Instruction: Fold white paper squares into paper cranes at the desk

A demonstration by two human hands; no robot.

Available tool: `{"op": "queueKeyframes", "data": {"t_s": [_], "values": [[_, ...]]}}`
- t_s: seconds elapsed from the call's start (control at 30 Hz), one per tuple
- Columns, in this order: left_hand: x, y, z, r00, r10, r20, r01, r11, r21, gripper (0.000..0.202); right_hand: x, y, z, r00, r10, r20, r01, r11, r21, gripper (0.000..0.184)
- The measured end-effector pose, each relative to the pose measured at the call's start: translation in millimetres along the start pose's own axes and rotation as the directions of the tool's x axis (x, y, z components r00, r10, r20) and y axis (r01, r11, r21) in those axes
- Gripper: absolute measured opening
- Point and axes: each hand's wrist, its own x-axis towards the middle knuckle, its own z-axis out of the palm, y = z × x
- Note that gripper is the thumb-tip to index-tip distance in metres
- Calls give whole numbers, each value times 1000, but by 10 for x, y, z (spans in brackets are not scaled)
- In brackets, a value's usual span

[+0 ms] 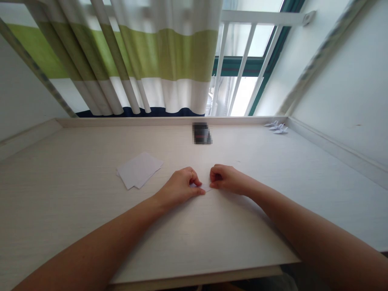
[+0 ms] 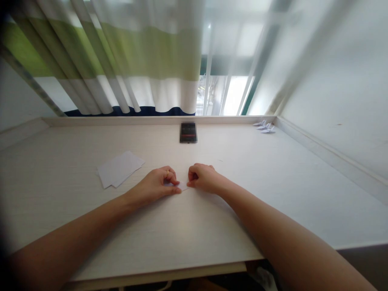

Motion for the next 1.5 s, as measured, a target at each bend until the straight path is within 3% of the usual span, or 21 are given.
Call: {"op": "queueKeyframes", "data": {"t_s": [0.13,0.33,0.5,0.6,0.73,1.03,1.33,1.5], "values": [[-7,-11,12,1000,10,-7,-10,1000,-11,19,13,95,-38,998,-16,65,6,989,149,7],[-10,3,2,1000,8,0,-8,1000,6,18,25,177,-120,984,16,179,-92,900,426,12],[-16,13,-8,1000,-4,-3,4,1000,7,18,29,78,-23,996,81,32,-86,967,241,28],[-20,13,-10,1000,0,-4,0,1000,5,19,21,-4,29,998,54,-26,-51,994,101,24],[-12,8,-4,1000,6,0,-6,1000,0,19,-5,-51,7,1000,-1,-6,1,1000,-4,17],[-4,-48,-60,997,57,51,-58,998,17,15,-27,12,-45,998,-33,51,31,999,39,10],[-44,2,-129,987,120,111,-117,993,-30,34,-73,-68,27,993,-109,-50,106,993,-49,12],[-23,-25,-95,994,100,-33,-100,995,14,39,-116,-141,108,982,-180,-63,173,979,-108,11]]}}
